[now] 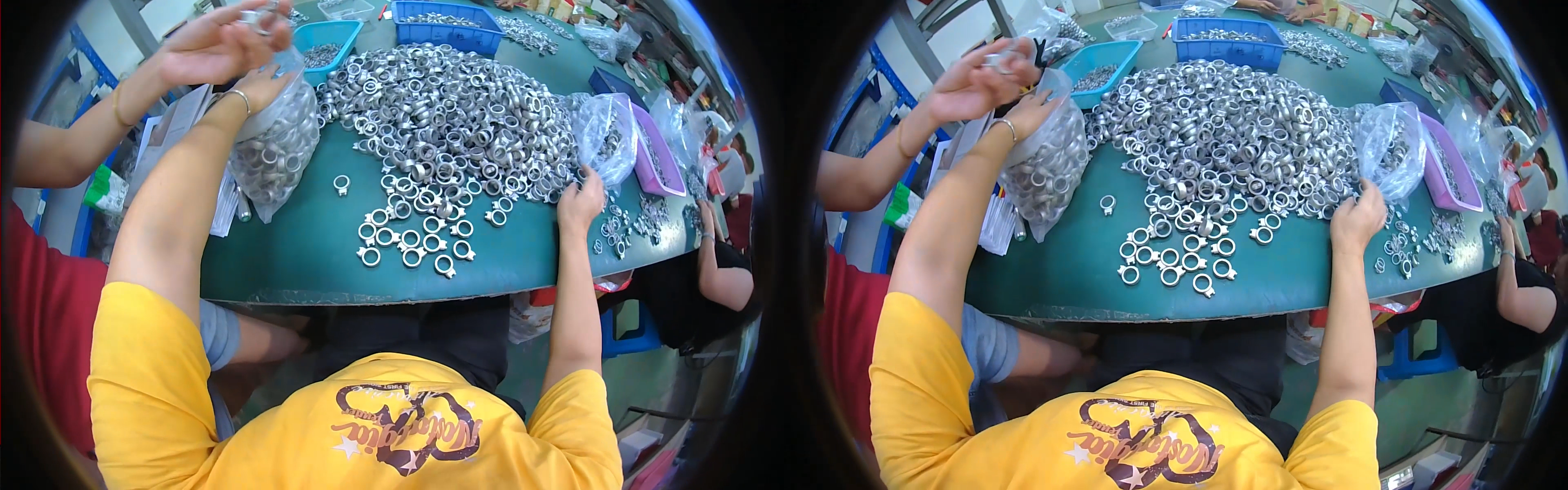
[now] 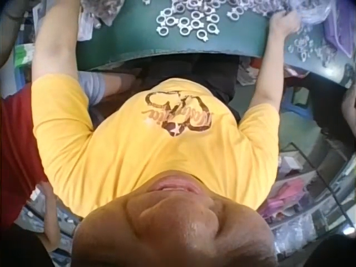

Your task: The person sorts small metal ring-like components from a large pile on a table, picking them up one by one to check them and then placing them into a plastic bag.

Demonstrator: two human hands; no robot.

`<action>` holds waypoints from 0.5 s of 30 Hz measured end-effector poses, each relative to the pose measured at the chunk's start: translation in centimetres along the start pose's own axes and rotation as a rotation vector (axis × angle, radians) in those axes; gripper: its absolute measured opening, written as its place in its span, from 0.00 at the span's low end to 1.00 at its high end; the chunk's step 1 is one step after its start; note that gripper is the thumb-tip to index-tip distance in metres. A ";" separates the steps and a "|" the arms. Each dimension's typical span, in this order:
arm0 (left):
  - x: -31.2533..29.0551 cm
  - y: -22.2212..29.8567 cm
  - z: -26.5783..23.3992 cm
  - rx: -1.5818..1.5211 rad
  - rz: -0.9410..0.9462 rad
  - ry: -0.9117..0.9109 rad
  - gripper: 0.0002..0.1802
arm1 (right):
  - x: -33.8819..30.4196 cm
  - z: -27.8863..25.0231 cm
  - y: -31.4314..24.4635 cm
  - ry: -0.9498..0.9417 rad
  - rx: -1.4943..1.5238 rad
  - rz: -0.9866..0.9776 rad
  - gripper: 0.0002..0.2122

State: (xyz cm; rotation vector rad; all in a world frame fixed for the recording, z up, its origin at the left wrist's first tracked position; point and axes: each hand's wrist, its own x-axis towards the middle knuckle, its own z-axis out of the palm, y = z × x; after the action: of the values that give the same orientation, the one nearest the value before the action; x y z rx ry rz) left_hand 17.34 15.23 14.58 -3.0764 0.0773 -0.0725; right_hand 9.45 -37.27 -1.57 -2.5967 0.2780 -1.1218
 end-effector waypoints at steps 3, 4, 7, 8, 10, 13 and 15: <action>1.5 -0.8 1.3 0.080 0.030 -0.043 0.34 | -0.6 -0.7 -0.9 0.219 0.025 -0.162 0.15; 1.5 -0.5 0.8 0.015 -0.003 -0.061 0.37 | -0.6 -0.7 -1.1 0.225 0.026 -0.166 0.15; 2.8 -1.6 1.9 -0.170 -0.180 0.049 0.39 | -0.9 -0.9 -1.5 0.219 0.029 -0.231 0.13; 2.6 -1.2 1.8 -0.162 -0.192 0.080 0.38 | -0.9 -1.0 -1.7 0.217 0.020 -0.242 0.13; 1.6 -0.6 1.3 -0.204 -0.193 0.118 0.36 | -1.0 -1.1 -1.8 0.200 0.005 -0.249 0.13; 0.0 -0.5 1.2 -0.273 -0.181 0.213 0.31 | -1.0 -1.2 -1.5 0.192 0.016 -0.248 0.13; -0.6 -1.1 1.6 -0.349 -0.175 0.330 0.23 | -1.0 -1.0 -1.6 0.182 0.009 -0.235 0.13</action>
State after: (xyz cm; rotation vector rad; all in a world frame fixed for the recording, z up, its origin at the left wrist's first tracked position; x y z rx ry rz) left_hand 16.86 16.42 13.02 -3.3740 -0.1834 -0.6397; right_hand 8.12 -35.64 -1.06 -2.5721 0.0054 -1.4380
